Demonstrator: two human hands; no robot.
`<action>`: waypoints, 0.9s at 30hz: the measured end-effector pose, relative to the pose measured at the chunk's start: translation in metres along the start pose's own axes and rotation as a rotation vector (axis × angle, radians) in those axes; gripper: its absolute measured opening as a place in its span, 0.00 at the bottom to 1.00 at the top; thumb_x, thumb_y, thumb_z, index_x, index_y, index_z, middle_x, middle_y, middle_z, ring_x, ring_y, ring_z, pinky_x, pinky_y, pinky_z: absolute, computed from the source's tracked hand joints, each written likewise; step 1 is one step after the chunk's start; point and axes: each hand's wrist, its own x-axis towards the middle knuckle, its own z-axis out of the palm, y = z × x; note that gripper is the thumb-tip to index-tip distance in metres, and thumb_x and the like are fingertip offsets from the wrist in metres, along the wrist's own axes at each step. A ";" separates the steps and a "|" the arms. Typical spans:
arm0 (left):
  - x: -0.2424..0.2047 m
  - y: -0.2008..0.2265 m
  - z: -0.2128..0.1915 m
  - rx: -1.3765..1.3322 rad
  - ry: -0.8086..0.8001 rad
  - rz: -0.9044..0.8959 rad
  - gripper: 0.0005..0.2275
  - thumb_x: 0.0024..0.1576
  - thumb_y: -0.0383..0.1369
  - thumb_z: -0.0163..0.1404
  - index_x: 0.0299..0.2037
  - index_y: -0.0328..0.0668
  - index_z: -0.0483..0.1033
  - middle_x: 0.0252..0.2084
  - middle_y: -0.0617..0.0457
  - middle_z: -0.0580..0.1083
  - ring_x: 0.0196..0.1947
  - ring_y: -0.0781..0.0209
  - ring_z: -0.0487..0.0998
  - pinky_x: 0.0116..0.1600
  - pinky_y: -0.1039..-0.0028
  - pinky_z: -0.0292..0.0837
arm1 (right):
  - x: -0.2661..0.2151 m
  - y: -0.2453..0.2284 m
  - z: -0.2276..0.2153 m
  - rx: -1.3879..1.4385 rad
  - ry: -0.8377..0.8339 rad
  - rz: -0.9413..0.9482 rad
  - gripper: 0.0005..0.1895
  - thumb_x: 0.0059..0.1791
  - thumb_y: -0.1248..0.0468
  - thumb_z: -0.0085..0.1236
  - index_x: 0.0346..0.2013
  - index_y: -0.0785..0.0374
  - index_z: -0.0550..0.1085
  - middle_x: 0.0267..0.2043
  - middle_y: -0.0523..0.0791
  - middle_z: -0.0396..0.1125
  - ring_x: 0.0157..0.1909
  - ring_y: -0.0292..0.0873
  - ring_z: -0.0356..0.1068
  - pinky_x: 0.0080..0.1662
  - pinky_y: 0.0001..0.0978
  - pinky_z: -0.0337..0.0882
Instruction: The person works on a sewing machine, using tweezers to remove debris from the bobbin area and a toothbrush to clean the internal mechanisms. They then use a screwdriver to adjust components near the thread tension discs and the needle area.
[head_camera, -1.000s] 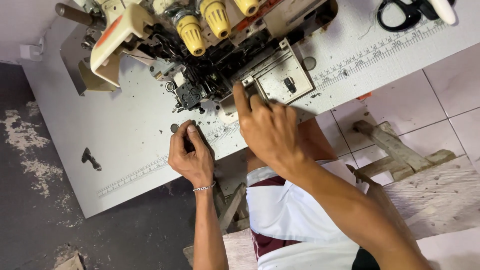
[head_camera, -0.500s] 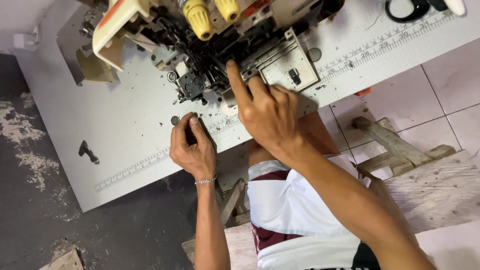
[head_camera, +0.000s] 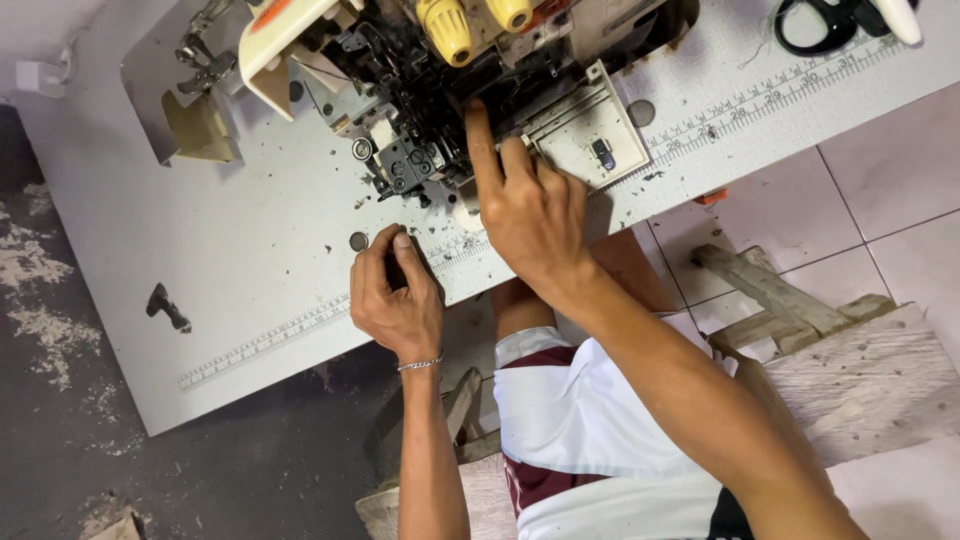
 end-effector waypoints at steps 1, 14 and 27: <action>0.000 -0.002 0.000 -0.026 -0.013 -0.039 0.05 0.65 0.31 0.52 0.43 0.43 0.81 0.36 0.53 0.79 0.36 0.55 0.80 0.41 0.68 0.75 | 0.004 -0.001 -0.013 0.070 -0.010 0.020 0.24 0.53 0.73 0.54 0.65 0.67 0.68 0.29 0.44 0.66 0.18 0.39 0.66 0.19 0.33 0.70; -0.002 -0.004 0.002 -0.017 -0.029 -0.063 0.04 0.65 0.32 0.53 0.43 0.45 0.82 0.34 0.54 0.79 0.36 0.54 0.81 0.42 0.66 0.76 | -0.022 0.006 -0.028 0.137 0.017 -0.042 0.23 0.48 0.68 0.54 0.59 0.65 0.75 0.22 0.43 0.63 0.13 0.42 0.65 0.18 0.36 0.69; -0.005 -0.007 0.003 -0.010 -0.047 -0.072 0.05 0.65 0.33 0.53 0.44 0.46 0.82 0.35 0.53 0.79 0.37 0.53 0.82 0.43 0.66 0.77 | 0.000 0.026 -0.048 0.224 -0.040 0.006 0.19 0.50 0.68 0.52 0.56 0.60 0.77 0.23 0.44 0.66 0.13 0.47 0.67 0.19 0.43 0.71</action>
